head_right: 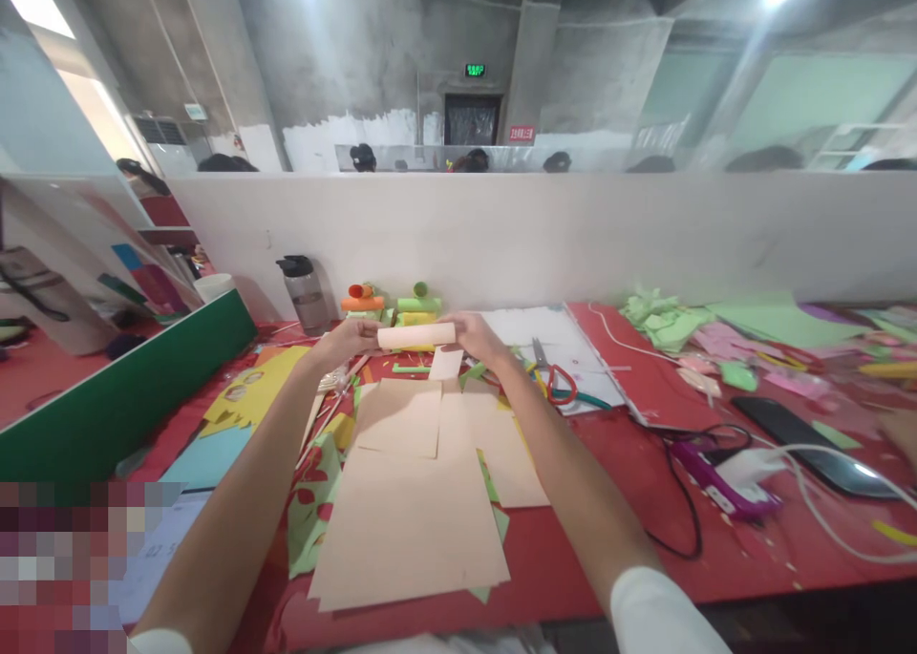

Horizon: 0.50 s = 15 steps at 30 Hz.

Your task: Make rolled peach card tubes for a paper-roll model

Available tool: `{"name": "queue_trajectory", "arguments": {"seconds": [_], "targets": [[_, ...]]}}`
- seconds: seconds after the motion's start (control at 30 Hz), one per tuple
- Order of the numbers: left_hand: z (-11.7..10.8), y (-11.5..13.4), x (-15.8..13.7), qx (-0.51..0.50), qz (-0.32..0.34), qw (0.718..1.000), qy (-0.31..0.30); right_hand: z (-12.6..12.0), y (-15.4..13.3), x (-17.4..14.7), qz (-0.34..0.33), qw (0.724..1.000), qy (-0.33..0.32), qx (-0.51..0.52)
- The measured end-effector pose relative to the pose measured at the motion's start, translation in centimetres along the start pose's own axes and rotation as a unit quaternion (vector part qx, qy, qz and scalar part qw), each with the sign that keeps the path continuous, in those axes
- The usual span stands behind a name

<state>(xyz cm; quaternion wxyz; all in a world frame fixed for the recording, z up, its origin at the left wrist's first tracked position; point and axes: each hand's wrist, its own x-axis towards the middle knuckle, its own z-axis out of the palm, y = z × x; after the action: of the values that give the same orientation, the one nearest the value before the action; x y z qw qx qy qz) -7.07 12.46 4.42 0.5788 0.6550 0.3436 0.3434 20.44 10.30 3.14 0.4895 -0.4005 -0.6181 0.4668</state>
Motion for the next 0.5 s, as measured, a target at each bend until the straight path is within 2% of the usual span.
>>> {"name": "queue_trajectory", "arguments": {"seconds": [0.3, 0.5], "targets": [[-0.26, -0.35, 0.26, -0.009, 0.03, 0.999, 0.008, 0.15, 0.55, 0.4, -0.006, 1.0, 0.018, -0.002], [-0.54, -0.67, -0.28, -0.057, -0.05, 0.997, -0.034, 0.28, 0.1, 0.41, -0.017, 1.0, 0.009, -0.006]]}}
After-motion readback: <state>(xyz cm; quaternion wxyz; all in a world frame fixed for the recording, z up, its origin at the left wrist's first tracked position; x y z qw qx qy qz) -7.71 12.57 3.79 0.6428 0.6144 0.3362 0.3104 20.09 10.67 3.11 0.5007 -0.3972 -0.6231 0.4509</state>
